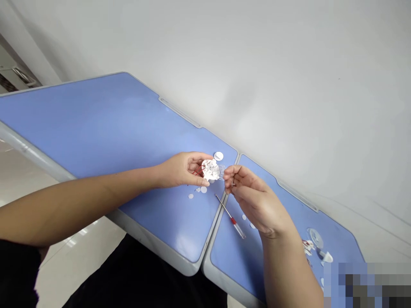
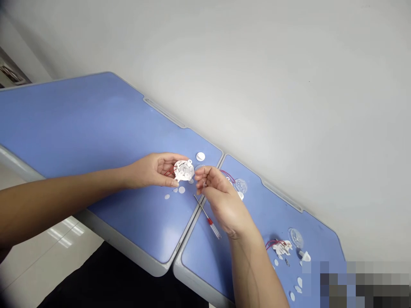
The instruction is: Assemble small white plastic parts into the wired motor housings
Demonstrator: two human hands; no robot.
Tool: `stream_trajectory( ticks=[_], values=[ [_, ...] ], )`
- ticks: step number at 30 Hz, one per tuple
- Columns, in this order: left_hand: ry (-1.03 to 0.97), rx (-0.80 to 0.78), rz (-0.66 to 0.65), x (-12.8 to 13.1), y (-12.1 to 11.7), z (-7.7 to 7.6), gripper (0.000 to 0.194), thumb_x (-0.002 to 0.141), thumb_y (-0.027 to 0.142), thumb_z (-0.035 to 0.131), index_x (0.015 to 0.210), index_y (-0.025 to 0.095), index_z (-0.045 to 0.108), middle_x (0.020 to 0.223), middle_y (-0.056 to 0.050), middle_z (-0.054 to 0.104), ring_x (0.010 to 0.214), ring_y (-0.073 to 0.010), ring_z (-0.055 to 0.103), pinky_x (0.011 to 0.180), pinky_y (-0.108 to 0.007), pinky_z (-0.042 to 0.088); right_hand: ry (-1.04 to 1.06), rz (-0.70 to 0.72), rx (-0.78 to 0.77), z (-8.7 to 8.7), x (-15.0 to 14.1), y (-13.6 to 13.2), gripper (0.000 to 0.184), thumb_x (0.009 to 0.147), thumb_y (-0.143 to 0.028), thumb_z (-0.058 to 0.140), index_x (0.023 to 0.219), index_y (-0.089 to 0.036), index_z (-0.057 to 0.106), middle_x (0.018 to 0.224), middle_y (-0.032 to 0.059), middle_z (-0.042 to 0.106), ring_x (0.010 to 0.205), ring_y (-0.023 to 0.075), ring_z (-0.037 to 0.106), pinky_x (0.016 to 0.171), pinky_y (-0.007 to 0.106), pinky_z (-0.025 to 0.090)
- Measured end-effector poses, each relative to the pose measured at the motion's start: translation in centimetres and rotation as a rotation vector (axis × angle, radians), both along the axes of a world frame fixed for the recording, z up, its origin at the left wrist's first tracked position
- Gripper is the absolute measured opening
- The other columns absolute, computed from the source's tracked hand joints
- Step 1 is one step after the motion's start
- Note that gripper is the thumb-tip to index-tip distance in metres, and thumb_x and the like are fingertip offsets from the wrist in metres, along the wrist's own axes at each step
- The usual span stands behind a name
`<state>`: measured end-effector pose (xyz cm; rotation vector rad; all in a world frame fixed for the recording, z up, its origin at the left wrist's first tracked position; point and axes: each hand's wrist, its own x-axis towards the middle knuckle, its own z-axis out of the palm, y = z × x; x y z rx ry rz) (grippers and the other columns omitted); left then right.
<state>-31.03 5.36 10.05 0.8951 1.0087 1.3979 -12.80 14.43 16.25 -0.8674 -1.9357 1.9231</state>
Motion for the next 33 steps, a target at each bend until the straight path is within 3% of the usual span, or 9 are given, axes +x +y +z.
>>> stream_trajectory(
  ticks=[6,22,33],
  values=[
    [0.015,-0.012,0.011,-0.11,-0.09,0.19,0.067,0.060,0.009,0.082,0.121,0.014,0.056,0.109,-0.010,0.068,0.097,-0.0189,0.066,0.091,-0.038,0.051,0.005,0.029,0.109,-0.66,0.16,0.43,0.022,0.075,-0.015,0.059,0.095,-0.023,0.060,0.094,0.0020,0.059,0.084,0.0147,0.058,0.084,0.034,0.049],
    [0.055,-0.007,0.001,-0.27,0.01,0.12,0.066,0.063,0.013,0.081,0.124,0.014,0.054,0.112,-0.011,0.067,0.100,-0.0200,0.065,0.090,-0.038,0.052,0.037,-0.030,0.079,-0.42,0.16,0.40,0.016,0.078,-0.025,0.069,0.091,-0.021,0.063,0.086,0.0024,0.072,0.080,0.0160,0.069,0.085,0.037,0.054],
    [0.065,0.001,0.004,-0.36,-0.16,0.11,0.066,0.063,0.017,0.082,0.124,0.016,0.056,0.116,-0.011,0.067,0.104,-0.0214,0.065,0.093,-0.038,0.052,0.099,-0.079,0.023,-1.03,0.15,0.96,0.009,0.076,-0.024,0.072,0.084,-0.020,0.072,0.084,0.0031,0.076,0.082,0.0155,0.071,0.085,0.031,0.056]
  ],
)
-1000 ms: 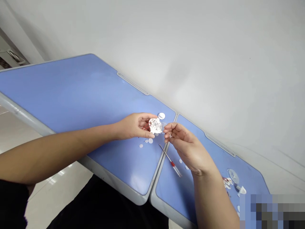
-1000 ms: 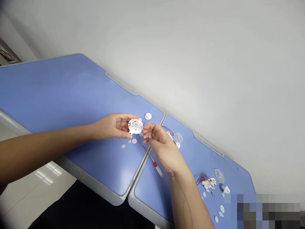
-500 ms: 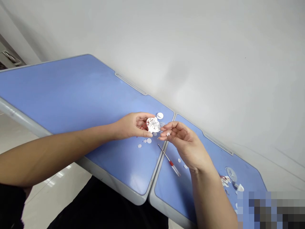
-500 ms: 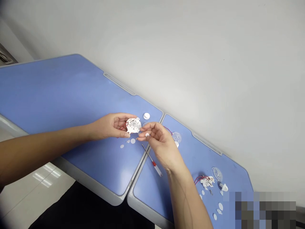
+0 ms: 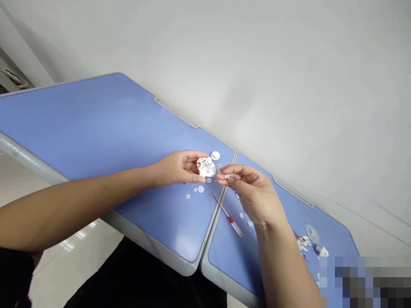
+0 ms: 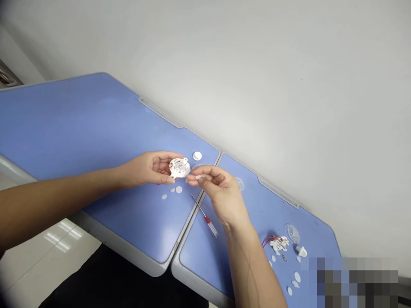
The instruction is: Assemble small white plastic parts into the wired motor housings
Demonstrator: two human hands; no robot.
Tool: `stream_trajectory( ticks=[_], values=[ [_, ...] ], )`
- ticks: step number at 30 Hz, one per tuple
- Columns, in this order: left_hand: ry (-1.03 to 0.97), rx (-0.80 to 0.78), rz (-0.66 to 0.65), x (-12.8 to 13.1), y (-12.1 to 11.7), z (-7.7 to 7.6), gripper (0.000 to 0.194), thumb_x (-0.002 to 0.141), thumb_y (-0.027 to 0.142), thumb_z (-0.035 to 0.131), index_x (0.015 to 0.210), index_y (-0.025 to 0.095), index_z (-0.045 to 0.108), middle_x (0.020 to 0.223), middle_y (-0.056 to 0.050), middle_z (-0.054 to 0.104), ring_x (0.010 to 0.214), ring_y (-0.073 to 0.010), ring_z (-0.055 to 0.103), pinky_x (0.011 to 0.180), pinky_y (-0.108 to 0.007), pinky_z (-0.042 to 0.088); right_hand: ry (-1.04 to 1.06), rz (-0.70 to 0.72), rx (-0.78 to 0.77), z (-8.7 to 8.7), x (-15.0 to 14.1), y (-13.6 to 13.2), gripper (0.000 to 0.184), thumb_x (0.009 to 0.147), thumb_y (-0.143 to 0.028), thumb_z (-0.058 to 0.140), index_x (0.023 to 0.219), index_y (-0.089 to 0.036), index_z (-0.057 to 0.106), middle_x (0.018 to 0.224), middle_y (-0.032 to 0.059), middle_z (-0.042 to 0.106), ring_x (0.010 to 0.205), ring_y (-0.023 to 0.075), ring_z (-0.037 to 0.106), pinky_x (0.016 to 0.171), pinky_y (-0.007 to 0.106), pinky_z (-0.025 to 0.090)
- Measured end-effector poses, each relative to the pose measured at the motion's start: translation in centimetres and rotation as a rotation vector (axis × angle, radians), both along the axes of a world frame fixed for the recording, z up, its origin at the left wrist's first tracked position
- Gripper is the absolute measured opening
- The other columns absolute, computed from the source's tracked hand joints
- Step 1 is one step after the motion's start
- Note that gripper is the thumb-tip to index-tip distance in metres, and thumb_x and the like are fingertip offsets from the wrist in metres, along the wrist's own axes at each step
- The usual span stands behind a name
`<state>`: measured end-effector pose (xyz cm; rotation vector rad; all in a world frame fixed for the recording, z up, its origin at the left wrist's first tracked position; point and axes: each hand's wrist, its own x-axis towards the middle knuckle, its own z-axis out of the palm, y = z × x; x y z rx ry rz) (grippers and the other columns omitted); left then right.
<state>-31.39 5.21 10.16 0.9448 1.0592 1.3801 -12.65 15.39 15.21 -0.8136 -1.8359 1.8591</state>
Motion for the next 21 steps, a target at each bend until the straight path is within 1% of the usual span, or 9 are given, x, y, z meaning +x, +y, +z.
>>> stream_trajectory(
  ticks=[3,10,17,21],
  values=[
    [-0.004,-0.012,0.005,-0.04,-0.01,0.13,0.067,0.063,0.017,0.082,0.124,0.016,0.056,0.116,-0.012,0.068,0.103,-0.0211,0.066,0.091,-0.037,0.053,0.017,-0.012,-0.026,-0.22,-0.07,0.26,0.010,0.074,-0.024,0.075,0.083,-0.020,0.073,0.084,0.0030,0.076,0.084,0.0160,0.071,0.085,0.031,0.057],
    [0.011,-0.022,0.027,-0.02,-0.06,0.37,0.066,0.063,0.014,0.081,0.124,0.014,0.056,0.115,-0.013,0.069,0.099,-0.0203,0.067,0.088,-0.035,0.054,0.053,-0.068,-0.065,-0.15,-0.43,0.29,0.016,0.066,-0.027,0.081,0.079,-0.020,0.073,0.085,0.0041,0.074,0.090,0.0212,0.071,0.077,0.032,0.060],
    [0.046,-0.040,0.027,0.03,-0.18,0.94,0.060,0.066,0.011,0.078,0.123,0.017,0.057,0.114,-0.010,0.070,0.097,-0.0177,0.068,0.083,-0.029,0.056,0.072,-0.084,-0.088,-0.24,-0.55,0.31,0.017,0.064,-0.025,0.082,0.077,-0.020,0.072,0.076,0.0019,0.073,0.077,0.0163,0.071,0.075,0.029,0.060],
    [0.066,-0.032,0.027,-0.01,-0.18,0.92,0.060,0.067,0.014,0.078,0.123,0.017,0.057,0.115,-0.010,0.070,0.099,-0.0191,0.068,0.079,-0.028,0.057,0.070,-0.105,-0.094,-0.35,-0.64,0.26,0.015,0.063,-0.025,0.082,0.073,-0.020,0.072,0.076,0.0013,0.072,0.075,0.0158,0.071,0.073,0.028,0.060]
  ],
)
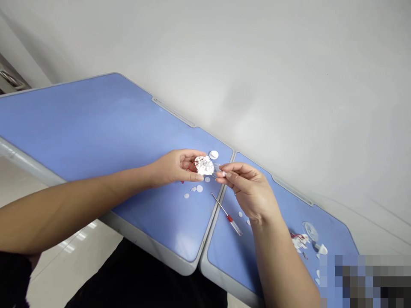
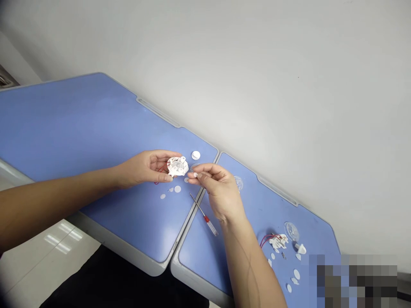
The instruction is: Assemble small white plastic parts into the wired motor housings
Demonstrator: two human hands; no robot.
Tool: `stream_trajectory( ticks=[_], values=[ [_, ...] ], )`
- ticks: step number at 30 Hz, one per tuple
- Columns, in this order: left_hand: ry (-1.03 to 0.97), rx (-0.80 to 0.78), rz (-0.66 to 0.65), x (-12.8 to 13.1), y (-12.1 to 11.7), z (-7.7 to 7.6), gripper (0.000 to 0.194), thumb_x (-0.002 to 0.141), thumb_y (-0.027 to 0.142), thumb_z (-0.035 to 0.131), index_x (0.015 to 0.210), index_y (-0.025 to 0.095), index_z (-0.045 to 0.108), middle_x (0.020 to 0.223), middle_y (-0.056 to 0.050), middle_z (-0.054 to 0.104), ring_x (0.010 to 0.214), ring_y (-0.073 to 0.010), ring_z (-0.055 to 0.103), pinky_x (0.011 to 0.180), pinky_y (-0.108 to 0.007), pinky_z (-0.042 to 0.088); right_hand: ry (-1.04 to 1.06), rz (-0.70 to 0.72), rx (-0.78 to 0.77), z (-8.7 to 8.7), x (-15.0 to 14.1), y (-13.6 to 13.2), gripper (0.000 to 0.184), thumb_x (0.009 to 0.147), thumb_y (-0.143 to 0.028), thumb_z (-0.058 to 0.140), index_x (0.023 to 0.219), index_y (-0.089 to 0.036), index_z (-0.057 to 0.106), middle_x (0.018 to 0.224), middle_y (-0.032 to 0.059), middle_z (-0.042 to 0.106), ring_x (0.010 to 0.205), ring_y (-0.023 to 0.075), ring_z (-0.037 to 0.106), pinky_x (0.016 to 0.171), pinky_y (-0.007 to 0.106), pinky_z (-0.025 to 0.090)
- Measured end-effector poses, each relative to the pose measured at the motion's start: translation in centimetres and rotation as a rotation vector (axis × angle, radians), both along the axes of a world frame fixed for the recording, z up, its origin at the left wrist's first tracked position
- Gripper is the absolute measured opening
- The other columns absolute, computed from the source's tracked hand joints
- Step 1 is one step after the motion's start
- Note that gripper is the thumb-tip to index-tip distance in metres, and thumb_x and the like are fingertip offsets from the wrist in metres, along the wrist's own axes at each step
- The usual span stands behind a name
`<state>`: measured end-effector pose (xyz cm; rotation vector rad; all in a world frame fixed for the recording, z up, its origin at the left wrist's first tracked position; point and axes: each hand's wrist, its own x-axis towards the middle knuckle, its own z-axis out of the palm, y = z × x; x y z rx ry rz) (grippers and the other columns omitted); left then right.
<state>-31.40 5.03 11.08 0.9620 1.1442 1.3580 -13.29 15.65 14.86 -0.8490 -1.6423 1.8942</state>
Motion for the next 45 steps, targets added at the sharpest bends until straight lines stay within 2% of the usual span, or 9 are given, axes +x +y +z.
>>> stream_trajectory(
  ticks=[14,21,39,45],
  values=[
    [0.011,0.013,0.004,-0.01,0.00,-0.13,0.059,0.067,0.016,0.079,0.122,0.019,0.059,0.116,-0.010,0.070,0.104,-0.0201,0.067,0.086,-0.030,0.056,-0.051,0.008,-0.024,0.01,0.13,0.16,0.022,0.063,-0.028,0.082,0.081,-0.018,0.074,0.076,0.0040,0.076,0.075,0.0172,0.071,0.084,0.033,0.056],
    [0.012,0.006,0.008,-0.02,-0.02,-0.13,0.061,0.066,0.016,0.079,0.123,0.019,0.059,0.115,-0.011,0.070,0.103,-0.0219,0.067,0.082,-0.031,0.057,-0.052,0.040,0.008,-0.23,0.33,0.24,0.022,0.066,-0.029,0.081,0.085,-0.020,0.074,0.079,0.0032,0.076,0.077,0.0176,0.071,0.087,0.036,0.055],
    [-0.011,0.017,-0.005,-0.06,-0.02,-0.34,0.060,0.067,0.016,0.079,0.123,0.019,0.058,0.116,-0.010,0.069,0.103,-0.0204,0.067,0.085,-0.031,0.056,-0.043,0.039,0.012,-0.06,0.20,0.06,0.021,0.066,-0.028,0.082,0.083,-0.020,0.073,0.076,0.0025,0.075,0.074,0.0159,0.070,0.082,0.033,0.055],
    [-0.015,0.014,-0.001,-0.03,0.03,-0.21,0.060,0.066,0.013,0.079,0.122,0.018,0.059,0.114,-0.010,0.070,0.101,-0.0196,0.067,0.085,-0.031,0.056,-0.045,0.041,0.009,0.17,0.00,-0.22,0.019,0.065,-0.029,0.082,0.080,-0.020,0.072,0.071,0.0005,0.071,0.068,0.0133,0.066,0.071,0.028,0.056]
  ],
)
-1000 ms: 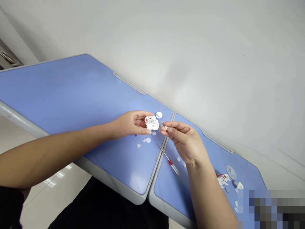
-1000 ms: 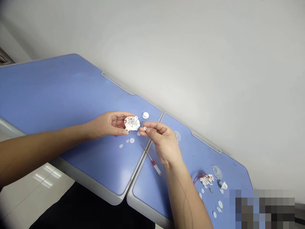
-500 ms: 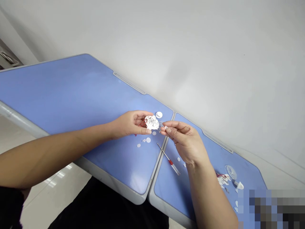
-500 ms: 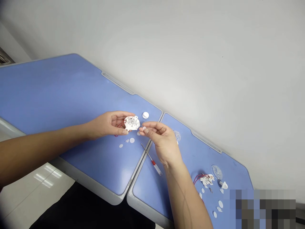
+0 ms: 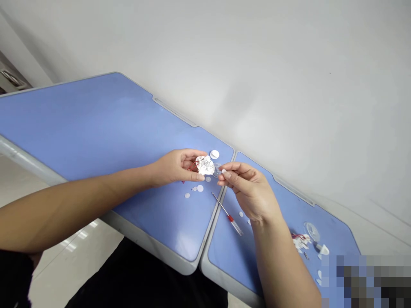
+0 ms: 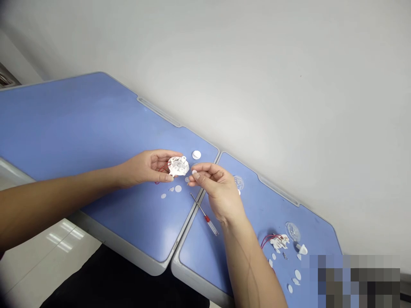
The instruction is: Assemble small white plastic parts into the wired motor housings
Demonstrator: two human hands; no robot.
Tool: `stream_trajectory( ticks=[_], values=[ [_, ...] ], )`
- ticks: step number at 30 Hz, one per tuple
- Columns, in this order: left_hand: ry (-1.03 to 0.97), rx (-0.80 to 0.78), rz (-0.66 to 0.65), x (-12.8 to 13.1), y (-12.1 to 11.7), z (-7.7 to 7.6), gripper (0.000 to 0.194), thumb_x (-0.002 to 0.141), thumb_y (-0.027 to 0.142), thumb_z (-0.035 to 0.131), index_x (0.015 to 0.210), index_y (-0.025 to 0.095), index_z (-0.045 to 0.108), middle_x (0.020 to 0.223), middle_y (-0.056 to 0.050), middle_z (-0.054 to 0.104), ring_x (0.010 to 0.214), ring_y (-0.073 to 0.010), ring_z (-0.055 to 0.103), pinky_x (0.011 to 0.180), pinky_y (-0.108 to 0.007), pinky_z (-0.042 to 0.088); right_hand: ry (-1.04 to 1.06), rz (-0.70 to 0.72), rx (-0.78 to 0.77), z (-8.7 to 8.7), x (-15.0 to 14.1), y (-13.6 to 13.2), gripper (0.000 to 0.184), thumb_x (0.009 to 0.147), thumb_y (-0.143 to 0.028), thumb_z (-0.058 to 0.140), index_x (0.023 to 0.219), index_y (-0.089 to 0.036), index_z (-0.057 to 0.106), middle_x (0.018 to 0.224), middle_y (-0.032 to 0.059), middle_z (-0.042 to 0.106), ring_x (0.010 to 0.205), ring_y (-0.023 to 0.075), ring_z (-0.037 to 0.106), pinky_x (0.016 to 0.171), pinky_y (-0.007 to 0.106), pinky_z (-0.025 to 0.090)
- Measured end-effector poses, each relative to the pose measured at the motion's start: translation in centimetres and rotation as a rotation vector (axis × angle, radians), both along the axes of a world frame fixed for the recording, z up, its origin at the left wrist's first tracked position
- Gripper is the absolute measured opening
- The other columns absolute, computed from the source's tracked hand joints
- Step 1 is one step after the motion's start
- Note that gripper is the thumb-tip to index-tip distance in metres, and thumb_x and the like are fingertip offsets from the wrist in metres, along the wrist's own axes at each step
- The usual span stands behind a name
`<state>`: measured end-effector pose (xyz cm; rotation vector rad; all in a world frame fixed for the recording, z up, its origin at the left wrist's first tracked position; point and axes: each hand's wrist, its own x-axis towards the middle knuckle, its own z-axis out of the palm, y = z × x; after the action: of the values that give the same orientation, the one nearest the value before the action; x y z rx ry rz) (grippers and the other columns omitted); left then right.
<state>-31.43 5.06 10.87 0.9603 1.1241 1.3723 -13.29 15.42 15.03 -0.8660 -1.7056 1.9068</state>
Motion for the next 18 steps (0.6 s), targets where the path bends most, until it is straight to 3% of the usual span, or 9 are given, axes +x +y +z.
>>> stream_trajectory(
  ticks=[18],
  values=[
    [-0.002,-0.013,0.014,0.06,0.07,-0.12,0.062,0.065,0.014,0.080,0.122,0.016,0.058,0.112,-0.011,0.070,0.098,-0.0192,0.067,0.084,-0.032,0.056,-0.030,0.011,0.027,-0.03,-0.23,-0.44,0.019,0.066,-0.030,0.079,0.081,-0.021,0.071,0.071,-0.0016,0.067,0.056,0.0094,0.058,0.060,0.026,0.051]
  ],
)
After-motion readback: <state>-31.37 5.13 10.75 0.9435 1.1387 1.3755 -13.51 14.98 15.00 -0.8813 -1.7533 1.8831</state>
